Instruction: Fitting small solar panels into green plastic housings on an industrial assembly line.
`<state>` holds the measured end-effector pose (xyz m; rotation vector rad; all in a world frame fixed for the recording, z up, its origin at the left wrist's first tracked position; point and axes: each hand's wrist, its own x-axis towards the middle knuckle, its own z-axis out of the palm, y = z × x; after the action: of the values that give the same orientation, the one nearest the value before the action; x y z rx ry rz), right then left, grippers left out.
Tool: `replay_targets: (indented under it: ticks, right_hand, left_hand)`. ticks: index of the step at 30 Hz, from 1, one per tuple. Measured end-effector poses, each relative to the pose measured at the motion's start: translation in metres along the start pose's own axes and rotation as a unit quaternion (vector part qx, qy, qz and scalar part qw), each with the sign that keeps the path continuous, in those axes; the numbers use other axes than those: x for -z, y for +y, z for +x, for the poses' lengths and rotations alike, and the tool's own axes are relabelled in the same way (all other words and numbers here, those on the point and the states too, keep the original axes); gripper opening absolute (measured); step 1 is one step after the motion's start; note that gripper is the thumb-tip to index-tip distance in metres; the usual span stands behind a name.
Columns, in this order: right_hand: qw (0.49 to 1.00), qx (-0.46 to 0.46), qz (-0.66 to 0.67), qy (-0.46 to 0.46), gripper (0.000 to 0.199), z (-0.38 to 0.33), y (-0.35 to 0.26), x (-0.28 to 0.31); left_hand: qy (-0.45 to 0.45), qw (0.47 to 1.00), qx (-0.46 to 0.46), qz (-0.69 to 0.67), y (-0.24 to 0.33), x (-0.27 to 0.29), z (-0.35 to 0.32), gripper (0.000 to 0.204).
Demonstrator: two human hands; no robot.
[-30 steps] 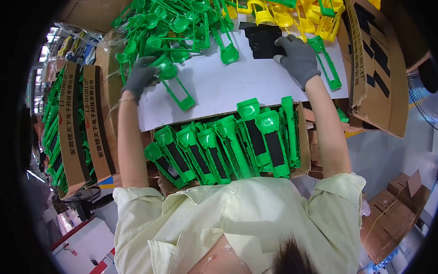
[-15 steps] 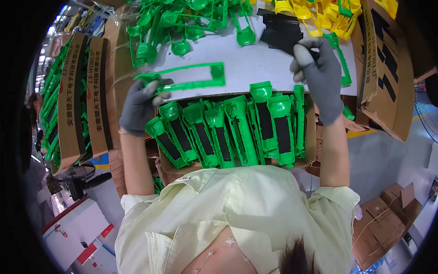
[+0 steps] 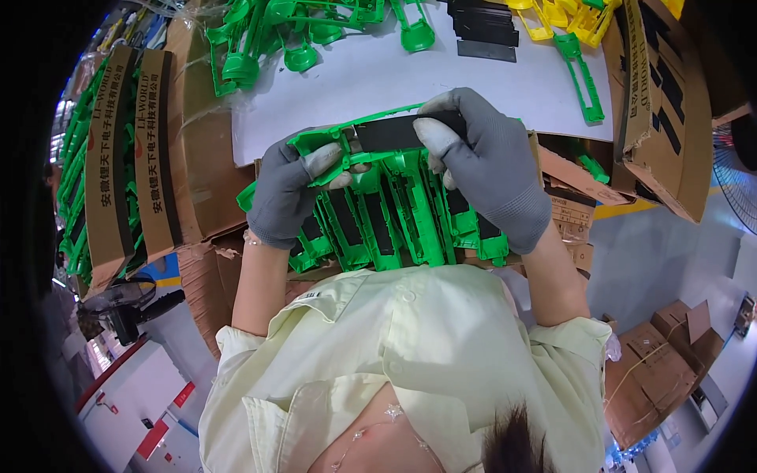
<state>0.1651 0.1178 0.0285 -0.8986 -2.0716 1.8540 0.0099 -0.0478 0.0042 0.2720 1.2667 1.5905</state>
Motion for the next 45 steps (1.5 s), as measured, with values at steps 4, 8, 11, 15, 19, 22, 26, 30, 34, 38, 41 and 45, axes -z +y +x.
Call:
replay_targets:
  ticks: [4, 8, 11, 15, 19, 22, 26, 30, 34, 38, 41, 45]
  right_hand:
    - [1.000, -0.002, 0.012, -0.005, 0.018, -0.002, -0.001, 0.001]
    - [0.999, 0.012, -0.036, 0.033, 0.017, -0.004, 0.005, -0.007]
    - [0.995, 0.042, -0.087, 0.040, 0.017, -0.004, 0.010, -0.008]
    - [0.983, 0.076, -0.164, 0.030, 0.019, 0.000, 0.012, -0.003]
    - [0.974, 0.117, -0.192, 0.019, 0.019, 0.003, 0.024, -0.002]
    - [0.953, 0.148, -0.252, 0.076, 0.026, 0.000, 0.019, -0.004]
    - [0.911, 0.162, -0.299, 0.233, 0.039, -0.001, 0.008, 0.002]
    - [0.990, 0.103, -0.087, 0.046, 0.037, 0.008, 0.041, 0.018]
    - [0.998, -0.033, -0.053, 0.015, 0.023, -0.002, 0.032, 0.007]
    - [0.998, -0.027, -0.037, 0.036, 0.021, -0.009, 0.033, -0.007]
    - [0.984, 0.001, -0.179, -0.009, 0.025, -0.009, 0.048, -0.011]
    - [0.996, 0.088, 0.000, 0.021, 0.040, -0.006, 0.035, -0.005]
  left_hand:
    - [0.003, 1.000, 0.011, -0.012, -0.001, -0.003, 0.001, 0.031]
    - [0.002, 1.000, 0.009, -0.002, -0.005, -0.006, 0.002, 0.030]
    - [0.008, 1.000, 0.019, -0.002, -0.004, -0.008, 0.001, 0.025]
    - [-0.017, 1.000, 0.009, 0.006, 0.000, -0.013, 0.002, 0.024]
    - [0.009, 0.999, 0.009, 0.041, -0.001, -0.026, 0.003, 0.026]
    - [0.022, 0.998, -0.001, 0.063, -0.001, -0.030, 0.003, 0.027]
    - [0.019, 0.996, 0.002, 0.092, 0.009, -0.028, 0.002, 0.026]
    - [-0.001, 0.995, 0.017, 0.097, 0.004, -0.025, 0.000, 0.025]
    - [0.010, 0.992, 0.024, 0.122, -0.001, -0.022, -0.004, 0.024]
    - [0.023, 0.989, 0.018, 0.144, 0.002, -0.017, -0.009, 0.020]
    - [-0.033, 0.982, 0.016, 0.186, 0.036, -0.001, -0.017, 0.023]
    - [0.036, 0.954, 0.011, 0.296, 0.093, 0.064, -0.044, 0.018]
